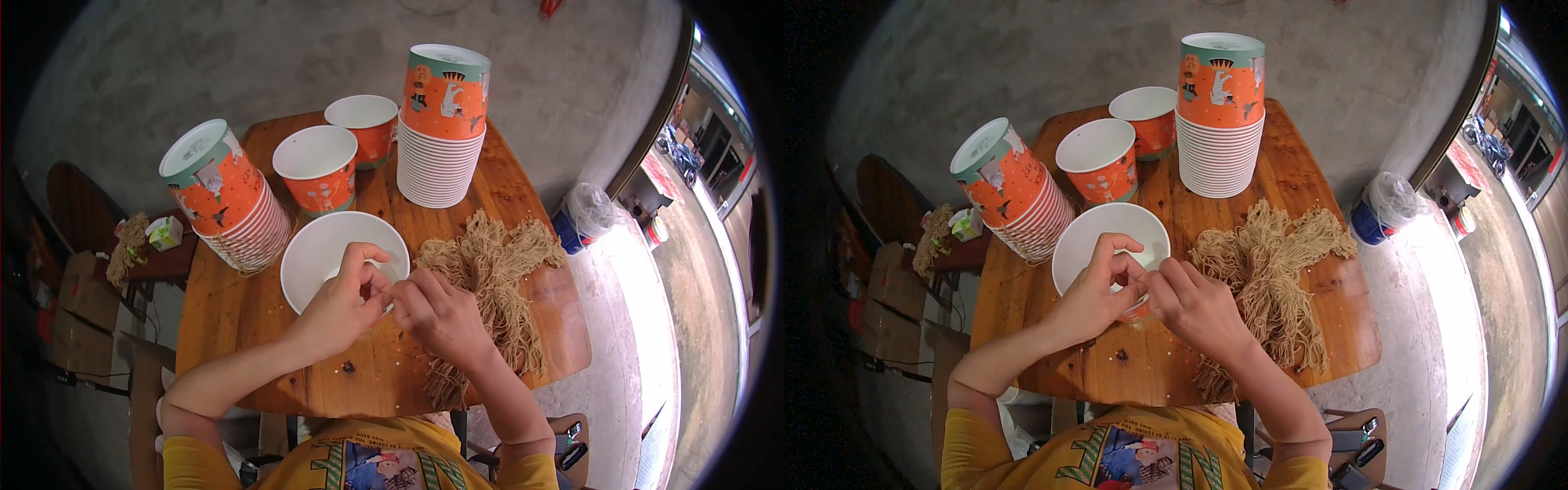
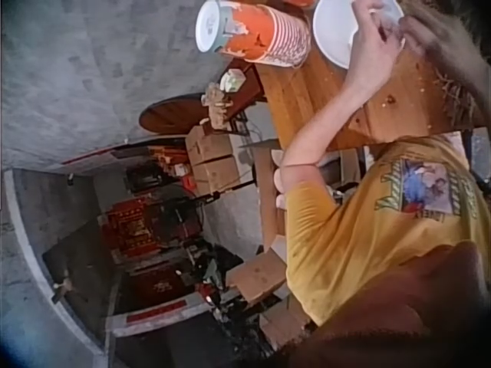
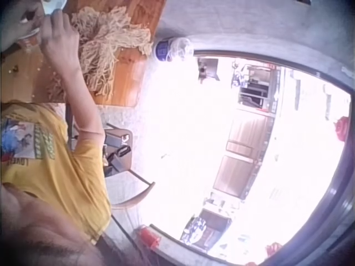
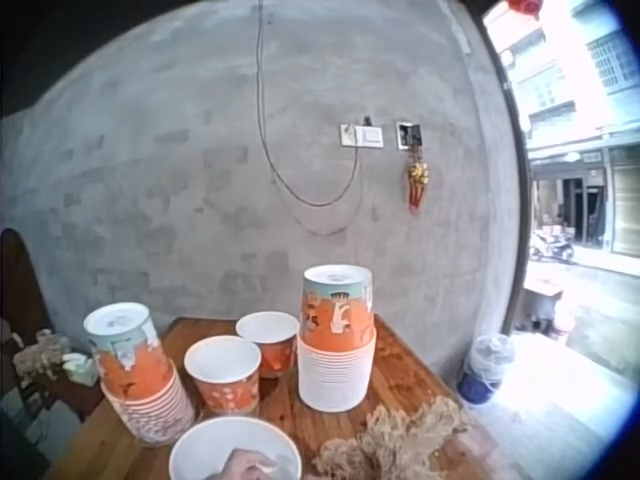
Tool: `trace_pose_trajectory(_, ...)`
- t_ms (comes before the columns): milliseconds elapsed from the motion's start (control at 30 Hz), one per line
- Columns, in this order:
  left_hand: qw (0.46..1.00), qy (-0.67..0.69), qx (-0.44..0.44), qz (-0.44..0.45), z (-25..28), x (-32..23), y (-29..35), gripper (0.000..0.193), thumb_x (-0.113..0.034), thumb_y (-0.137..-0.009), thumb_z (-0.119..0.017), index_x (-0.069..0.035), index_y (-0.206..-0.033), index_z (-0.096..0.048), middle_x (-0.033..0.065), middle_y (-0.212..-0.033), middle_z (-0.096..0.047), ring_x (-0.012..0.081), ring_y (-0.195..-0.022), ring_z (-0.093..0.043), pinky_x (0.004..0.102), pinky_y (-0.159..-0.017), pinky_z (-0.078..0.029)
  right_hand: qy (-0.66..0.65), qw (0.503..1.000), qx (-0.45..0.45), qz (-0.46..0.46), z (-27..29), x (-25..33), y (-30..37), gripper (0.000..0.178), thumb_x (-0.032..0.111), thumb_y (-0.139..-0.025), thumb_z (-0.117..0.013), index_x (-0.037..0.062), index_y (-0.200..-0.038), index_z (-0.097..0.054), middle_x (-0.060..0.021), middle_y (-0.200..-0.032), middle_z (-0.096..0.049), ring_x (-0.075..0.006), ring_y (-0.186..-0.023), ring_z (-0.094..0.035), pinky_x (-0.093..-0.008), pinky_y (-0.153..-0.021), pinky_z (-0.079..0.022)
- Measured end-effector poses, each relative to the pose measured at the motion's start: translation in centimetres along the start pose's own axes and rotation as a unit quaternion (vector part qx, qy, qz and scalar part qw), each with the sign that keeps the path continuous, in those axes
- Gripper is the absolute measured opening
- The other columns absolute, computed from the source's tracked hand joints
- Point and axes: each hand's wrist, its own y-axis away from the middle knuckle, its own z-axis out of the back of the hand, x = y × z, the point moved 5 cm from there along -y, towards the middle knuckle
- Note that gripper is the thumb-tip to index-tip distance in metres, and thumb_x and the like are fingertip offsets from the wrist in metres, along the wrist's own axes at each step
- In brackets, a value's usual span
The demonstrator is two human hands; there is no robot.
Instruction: The person is tying bundles of dried fibers and placing them into patterned paper cups on a wooden table.
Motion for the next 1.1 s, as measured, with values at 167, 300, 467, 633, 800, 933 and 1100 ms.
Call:
trace_pose_trajectory(167, 1.0, -0.007, -0.008, -0.026, -0.2, 0.0, -0.1, 0.037, 0.006, -0.089, -0.053, -0.005, -0.116, -0.03, 0.0053, -0.08, -0.052, 0.0129, -0.073, -0.054, 0.0285, -0.068, -0.046, -0.122, 0.982, 0.01, -0.142, -1.2, -0.9, 0.3, 0.013, 0.008, -0.076, -0.067, 0.0068, -0.086, -0.058, -0.002, -0.075, -0.055, -0.0165, -0.066, -0.06, -0.0318, -0.055, -0.049)
trace_pose_trajectory(300, 0.999, -0.026, -0.01, -0.039, -0.1, -0.1, -0.1, 0.035, 0.006, -0.089, -0.053, -0.004, -0.113, -0.029, 0.0052, -0.079, -0.05, 0.0134, -0.072, -0.053, 0.0285, -0.068, -0.046, -0.369, 0.857, 0.094, -0.346, -2.4, -2.6, 1.2, 0.013, 0.012, -0.082, -0.063, 0.0002, -0.086, -0.059, -0.0053, -0.075, -0.059, -0.0145, -0.064, -0.058, -0.0285, -0.058, -0.048)
trace_pose_trajectory(467, 1.0, -0.01, -0.003, -0.023, 0.3, 0.1, -0.1, 0.036, 0.008, -0.088, -0.054, -0.007, -0.112, -0.031, 0.0038, -0.087, -0.052, 0.0098, -0.08, -0.053, 0.024, -0.069, -0.046, -0.502, 0.716, 0.139, -0.466, -1.6, -2.6, 1.1, 0.009, 0.008, -0.083, -0.066, 0.0021, -0.088, -0.06, 0.0056, -0.076, -0.054, -0.0007, -0.066, -0.046, -0.0188, -0.058, -0.038)
trace_pose_trajectory(633, 1.0, 0.008, -0.001, 0.002, 0.3, 0.0, -0.2, 0.035, 0.006, -0.089, -0.055, -0.007, -0.111, -0.032, 0.0037, -0.088, -0.052, 0.0095, -0.08, -0.053, 0.0246, -0.067, -0.046, -0.441, 0.827, 0.067, -0.342, -2.0, -2.1, 1.9, 0.011, 0.009, -0.085, -0.066, 0.001, -0.089, -0.06, 0.0046, -0.074, -0.054, -0.0031, -0.063, -0.047, -0.0212, -0.057, -0.04)
trace_pose_trajectory(800, 1.0, -0.007, 0.0, -0.01, 0.2, 0.0, -0.2, 0.033, 0.006, -0.089, -0.056, -0.006, -0.11, -0.033, 0.0038, -0.089, -0.053, 0.0096, -0.08, -0.053, 0.0246, -0.067, -0.047, -0.329, 0.888, 0.066, -0.315, -1.2, -1.9, 1.1, 0.016, 0.016, -0.085, -0.066, 0.0023, -0.091, -0.061, 0.004, -0.072, -0.054, -0.0058, -0.061, -0.049, -0.0236, -0.053, -0.04)
trace_pose_trajectory(933, 0.998, -0.031, -0.009, -0.048, 0.1, -0.5, -0.1, 0.034, 0.004, -0.089, -0.055, -0.006, -0.109, -0.03, 0.0043, -0.08, -0.052, 0.0124, -0.07, -0.053, 0.0284, -0.065, -0.045, -0.623, 0.58, 0.143, -0.505, -3.0, -2.8, 2.7, 0.014, 0.021, -0.087, -0.064, 0.0092, -0.094, -0.063, 0.0063, -0.065, -0.048, -0.0039, -0.052, -0.04, -0.0193, -0.045, -0.031)
trace_pose_trajectory(1100, 0.998, -0.031, -0.011, -0.052, 0.2, -0.1, -0.2, 0.034, 0.003, -0.089, -0.056, -0.006, -0.109, -0.03, 0.0046, -0.081, -0.052, 0.0125, -0.07, -0.053, 0.0284, -0.065, -0.045, -0.574, 0.662, 0.097, -0.472, -2.1, -2.1, 2.5, 0.018, 0.021, -0.091, -0.061, 0.006, -0.1, -0.062, 0.0042, -0.069, -0.056, -0.0023, -0.054, -0.048, -0.0183, -0.045, -0.037)
